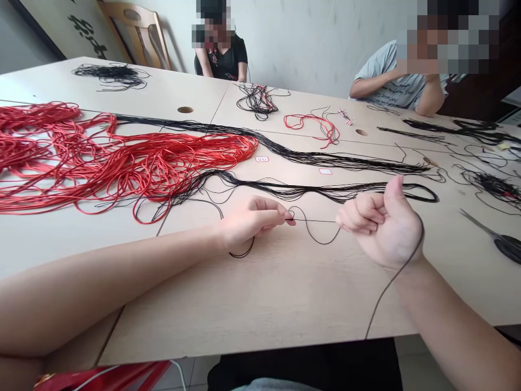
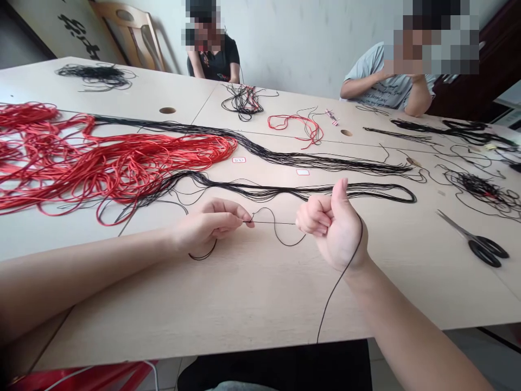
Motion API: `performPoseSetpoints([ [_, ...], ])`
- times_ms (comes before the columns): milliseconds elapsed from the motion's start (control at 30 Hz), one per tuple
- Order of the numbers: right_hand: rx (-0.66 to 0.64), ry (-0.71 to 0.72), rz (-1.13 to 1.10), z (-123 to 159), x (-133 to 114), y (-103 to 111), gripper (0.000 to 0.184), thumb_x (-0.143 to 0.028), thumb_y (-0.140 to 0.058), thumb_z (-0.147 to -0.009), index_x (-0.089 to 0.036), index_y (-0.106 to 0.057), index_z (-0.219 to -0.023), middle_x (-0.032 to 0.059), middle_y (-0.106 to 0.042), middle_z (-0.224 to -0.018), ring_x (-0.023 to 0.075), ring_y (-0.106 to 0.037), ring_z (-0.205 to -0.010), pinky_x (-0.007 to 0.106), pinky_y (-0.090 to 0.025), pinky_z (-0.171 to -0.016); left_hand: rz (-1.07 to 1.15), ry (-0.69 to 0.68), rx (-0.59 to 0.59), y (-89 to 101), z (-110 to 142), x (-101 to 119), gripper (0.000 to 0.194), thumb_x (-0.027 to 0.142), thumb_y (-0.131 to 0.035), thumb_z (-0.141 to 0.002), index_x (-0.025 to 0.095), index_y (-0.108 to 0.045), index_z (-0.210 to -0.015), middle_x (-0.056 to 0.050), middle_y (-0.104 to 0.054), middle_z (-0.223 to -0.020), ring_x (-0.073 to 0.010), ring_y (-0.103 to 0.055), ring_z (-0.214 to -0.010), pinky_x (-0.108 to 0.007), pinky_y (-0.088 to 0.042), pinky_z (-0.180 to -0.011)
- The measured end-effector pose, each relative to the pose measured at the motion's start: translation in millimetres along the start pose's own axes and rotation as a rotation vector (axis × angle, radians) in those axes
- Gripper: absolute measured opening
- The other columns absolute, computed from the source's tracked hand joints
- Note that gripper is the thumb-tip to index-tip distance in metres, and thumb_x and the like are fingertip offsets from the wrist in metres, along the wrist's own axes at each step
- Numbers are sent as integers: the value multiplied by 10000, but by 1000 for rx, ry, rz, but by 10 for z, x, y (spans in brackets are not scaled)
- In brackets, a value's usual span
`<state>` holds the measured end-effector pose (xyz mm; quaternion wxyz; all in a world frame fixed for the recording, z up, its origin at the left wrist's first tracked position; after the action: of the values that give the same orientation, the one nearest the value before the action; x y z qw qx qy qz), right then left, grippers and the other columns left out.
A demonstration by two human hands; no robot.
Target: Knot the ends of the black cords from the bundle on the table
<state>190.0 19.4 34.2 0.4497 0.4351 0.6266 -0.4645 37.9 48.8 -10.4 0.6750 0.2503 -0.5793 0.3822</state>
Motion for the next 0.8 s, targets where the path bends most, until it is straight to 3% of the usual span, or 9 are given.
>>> performPoseSetpoints([
  [100, 14, -15, 6, -12, 21, 27, 625, -648, -151, -879, -174, -231, -481, -40, -145, -439, 98, -176, -421, 276, -205, -465, -22, 16, 11, 1, 7, -12, 110, 198, -596, -647, 142, -672, -703, -59, -665, -811, -33, -270, -437, -202, -150, -395],
  [233, 36, -141, -17, -4, 151, 17, 622, -652, -207, -871, -184, -368, -495, -33, -245, -455, 96, -246, -413, 266, -219, -438, -102, 4, 25, 8, 12, -6, 149, 272, -614, -690, 138, -673, -716, -47, -639, -725, -37, -268, -426, -202, -154, -392],
  [333, 1, -277, 114, 20, 306, -72, 525, -601, -295, -884, -187, -606, -798, -18, -420, -554, 80, -286, -406, 248, -210, -409, -199, -49, -7, -34, 23, 33, 174, 291, -605, -729, 137, -685, -717, -43, -636, -702, -69, -423, -504, -193, -282, -439],
  [433, -107, -352, 268, 44, 420, -222, 426, -528, -379, -891, -207, -575, -1091, -21, -496, -639, 66, -285, -403, 236, -206, -396, -265, -92, -47, -95, 45, 69, 162, 259, -590, -745, 140, -694, -707, -35, -648, -697, -107, -530, -622, -206, -387, -555],
  [533, -243, -387, 375, 77, 495, -362, 328, -447, -452, -886, -176, -605, -989, -70, -352, -503, 68, -257, -422, 230, -221, -423, -258, -99, -87, -149, 64, 86, 163, 228, -565, -757, 138, -697, -726, -36, -671, -728, -119, -573, -679, -213, -421, -624],
  [633, -224, -375, 445, 78, 496, -338, 240, -374, -518, -861, -155, -583, -786, -73, -297, -505, 64, -243, -466, 230, -193, -445, -266, -91, -63, -130, 71, 98, 140, 204, -563, -746, 140, -680, -704, -35, -684, -744, -114, -580, -678, -199, -414, -604],
  [800, -206, -364, 421, 86, 484, -331, 179, -303, -536, -841, -159, -524, -735, -66, -310, -540, 64, -248, -489, 232, -163, -454, -356, -72, -25, -92, 75, 91, 148, 215, -549, -735, 127, -668, -735, -33, -656, -692, -104, -541, -600, -203, -378, -531],
])
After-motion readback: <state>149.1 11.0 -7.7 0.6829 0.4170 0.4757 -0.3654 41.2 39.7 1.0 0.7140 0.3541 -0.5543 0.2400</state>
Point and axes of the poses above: each hand's wrist, its own z-axis away from the middle knuckle, its own y-axis out of the back of the hand, x = y × z, the point moved 9 cm from there along -z, towards the middle knuckle
